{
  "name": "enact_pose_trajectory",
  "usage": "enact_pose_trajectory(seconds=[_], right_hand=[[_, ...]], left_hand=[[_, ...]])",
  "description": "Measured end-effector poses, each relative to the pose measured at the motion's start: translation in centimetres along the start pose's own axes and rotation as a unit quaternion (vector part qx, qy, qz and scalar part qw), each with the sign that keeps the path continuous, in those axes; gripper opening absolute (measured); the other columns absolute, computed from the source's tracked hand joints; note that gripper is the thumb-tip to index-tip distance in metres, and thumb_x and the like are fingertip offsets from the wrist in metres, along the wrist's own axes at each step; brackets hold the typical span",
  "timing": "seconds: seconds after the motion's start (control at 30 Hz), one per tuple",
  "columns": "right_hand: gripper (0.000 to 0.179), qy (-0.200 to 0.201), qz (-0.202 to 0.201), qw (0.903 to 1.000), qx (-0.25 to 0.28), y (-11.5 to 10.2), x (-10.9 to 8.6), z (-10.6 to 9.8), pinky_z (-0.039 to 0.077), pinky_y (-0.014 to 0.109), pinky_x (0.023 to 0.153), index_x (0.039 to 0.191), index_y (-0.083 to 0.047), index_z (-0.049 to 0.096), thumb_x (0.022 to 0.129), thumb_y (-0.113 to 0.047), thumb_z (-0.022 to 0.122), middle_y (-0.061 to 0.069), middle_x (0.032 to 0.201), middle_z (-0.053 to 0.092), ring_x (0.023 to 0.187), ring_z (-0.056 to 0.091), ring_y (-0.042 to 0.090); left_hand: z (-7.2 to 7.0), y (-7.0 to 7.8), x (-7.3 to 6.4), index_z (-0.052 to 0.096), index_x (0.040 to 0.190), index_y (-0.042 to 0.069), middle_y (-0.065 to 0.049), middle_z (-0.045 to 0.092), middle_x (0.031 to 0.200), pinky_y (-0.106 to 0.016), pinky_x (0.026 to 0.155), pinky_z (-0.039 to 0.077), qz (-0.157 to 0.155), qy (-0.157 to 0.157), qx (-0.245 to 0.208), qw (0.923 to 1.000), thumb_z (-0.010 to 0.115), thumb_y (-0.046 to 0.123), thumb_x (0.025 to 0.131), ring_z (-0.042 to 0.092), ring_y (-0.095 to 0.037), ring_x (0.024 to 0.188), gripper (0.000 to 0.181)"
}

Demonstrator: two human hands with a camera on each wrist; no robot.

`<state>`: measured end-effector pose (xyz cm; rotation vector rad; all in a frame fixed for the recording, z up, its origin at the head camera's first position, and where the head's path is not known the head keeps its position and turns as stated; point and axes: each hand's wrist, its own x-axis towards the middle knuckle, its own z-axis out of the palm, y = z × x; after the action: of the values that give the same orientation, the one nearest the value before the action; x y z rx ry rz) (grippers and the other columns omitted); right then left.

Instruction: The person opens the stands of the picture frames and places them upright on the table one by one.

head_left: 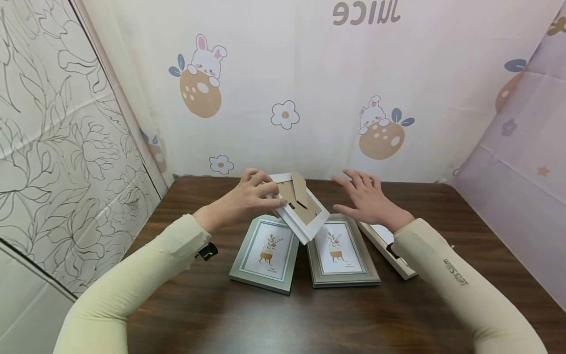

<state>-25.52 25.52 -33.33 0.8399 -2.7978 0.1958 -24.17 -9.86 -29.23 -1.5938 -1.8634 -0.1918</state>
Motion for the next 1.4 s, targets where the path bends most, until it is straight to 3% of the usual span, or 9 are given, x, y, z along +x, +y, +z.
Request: enact_pose_trajectory(seconds=[0.4, 0.8, 1.4], right_hand=[[0.068, -0.001, -0.011, 0.9997, -0.022, -0.5, 2.3, 0.7, 0.019, 0.065, 0.100, 0.152, -0.016, 0.028, 0.097, -0.040, 0.061, 0.025, 0.153, 0.023, 0.137, 0.023, 0.046], [0.065, -0.015, -0.019, 0.9986, -0.048, -1.5, 4.4, 1.1, 0.018, 0.065, 0.103, 0.152, -0.017, 0.031, 0.097, -0.036, 0.060, 0.024, 0.155, 0.023, 0.139, 0.023, 0.043], [0.054, -0.023, -0.049, 0.9970, -0.055, -2.3, 5.8, 0.7, 0.016, 0.066, 0.104, 0.150, -0.029, 0.037, 0.099, -0.025, 0.053, 0.021, 0.156, 0.024, 0.140, 0.022, 0.041]], left_hand=[[0.1, 0.6, 0.3, 0.073, 0.113, 0.021, -0.001, 0.055, 0.100, -0.049, 0.090, 0.032, -0.003, -0.012, 0.008, 0.9999, 0.086, 0.021, 0.077, 0.047, -0.023, 0.100, 0.038], [0.5, 1.0, 0.5, 0.072, 0.112, 0.021, -0.001, 0.057, 0.099, -0.048, 0.088, 0.033, 0.012, 0.006, 0.024, 0.9996, 0.087, 0.021, 0.077, 0.049, -0.024, 0.101, 0.038], [0.7, 1.4, 0.9, 0.074, 0.111, 0.022, -0.001, 0.057, 0.098, -0.047, 0.088, 0.033, 0.028, 0.003, 0.027, 0.9993, 0.086, 0.015, 0.078, 0.048, -0.023, 0.102, 0.035]])
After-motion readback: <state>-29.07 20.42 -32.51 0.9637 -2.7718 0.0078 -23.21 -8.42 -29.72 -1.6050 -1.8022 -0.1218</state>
